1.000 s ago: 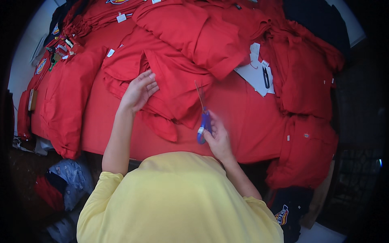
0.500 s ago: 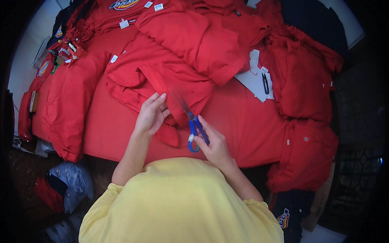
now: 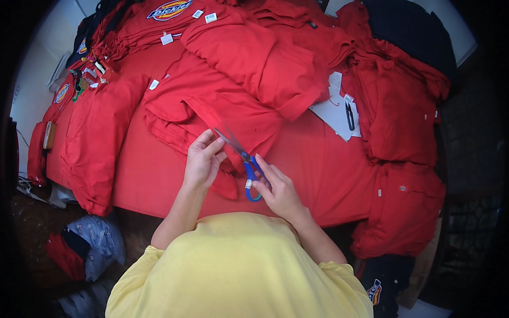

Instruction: The person trims loose threads from a stack of red shirts using shears and then moves the stack aside.

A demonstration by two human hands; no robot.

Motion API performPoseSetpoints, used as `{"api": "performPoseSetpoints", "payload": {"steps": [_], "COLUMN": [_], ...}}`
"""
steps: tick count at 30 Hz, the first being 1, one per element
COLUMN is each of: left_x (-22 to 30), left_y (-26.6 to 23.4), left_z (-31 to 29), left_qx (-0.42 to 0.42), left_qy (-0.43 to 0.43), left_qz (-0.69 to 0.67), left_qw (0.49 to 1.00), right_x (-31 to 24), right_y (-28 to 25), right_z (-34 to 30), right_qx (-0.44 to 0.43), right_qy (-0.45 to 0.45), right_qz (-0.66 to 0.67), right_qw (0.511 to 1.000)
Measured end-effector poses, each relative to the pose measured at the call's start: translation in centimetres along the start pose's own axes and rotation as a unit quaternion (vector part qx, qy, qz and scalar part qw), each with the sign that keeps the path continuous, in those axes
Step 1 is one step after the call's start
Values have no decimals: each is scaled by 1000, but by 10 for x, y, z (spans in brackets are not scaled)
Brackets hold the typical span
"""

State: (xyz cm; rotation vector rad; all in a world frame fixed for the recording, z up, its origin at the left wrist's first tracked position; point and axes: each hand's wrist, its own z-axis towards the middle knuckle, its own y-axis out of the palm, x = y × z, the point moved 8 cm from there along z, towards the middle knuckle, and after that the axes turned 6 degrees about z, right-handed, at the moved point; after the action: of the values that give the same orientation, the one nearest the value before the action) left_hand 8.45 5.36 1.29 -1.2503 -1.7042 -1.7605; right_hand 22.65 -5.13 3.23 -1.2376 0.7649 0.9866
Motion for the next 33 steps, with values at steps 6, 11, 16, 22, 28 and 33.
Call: {"api": "performPoseSetpoints", "payload": {"steps": [6, 11, 16, 22, 28, 33], "left_x": [1, 0, -4, 0, -2, 4], "left_y": [0, -1, -5, -2, 0, -9], "left_z": [2, 3, 4, 2, 1, 9], "left_qx": [0, 7, 13, -11, -17, 4], "left_qy": [-4, -6, -12, -6, -11, 31], "left_qz": [5, 7, -2, 47, 43, 18], "left_qw": [1000, 1000, 1000, 999, 999, 999], "right_x": [12, 18, 26, 11, 34, 29], "right_y": [2, 2, 2, -1, -1, 0], "right_z": [-1, -1, -4, 4, 6, 8], "right_qx": [3, -6, -13, 19, -25, -22], "right_qy": [10, 81, 126, -7, 138, 109], "right_qz": [100, 161, 176, 108, 176, 161], "right_qw": [995, 984, 976, 994, 974, 981]}}
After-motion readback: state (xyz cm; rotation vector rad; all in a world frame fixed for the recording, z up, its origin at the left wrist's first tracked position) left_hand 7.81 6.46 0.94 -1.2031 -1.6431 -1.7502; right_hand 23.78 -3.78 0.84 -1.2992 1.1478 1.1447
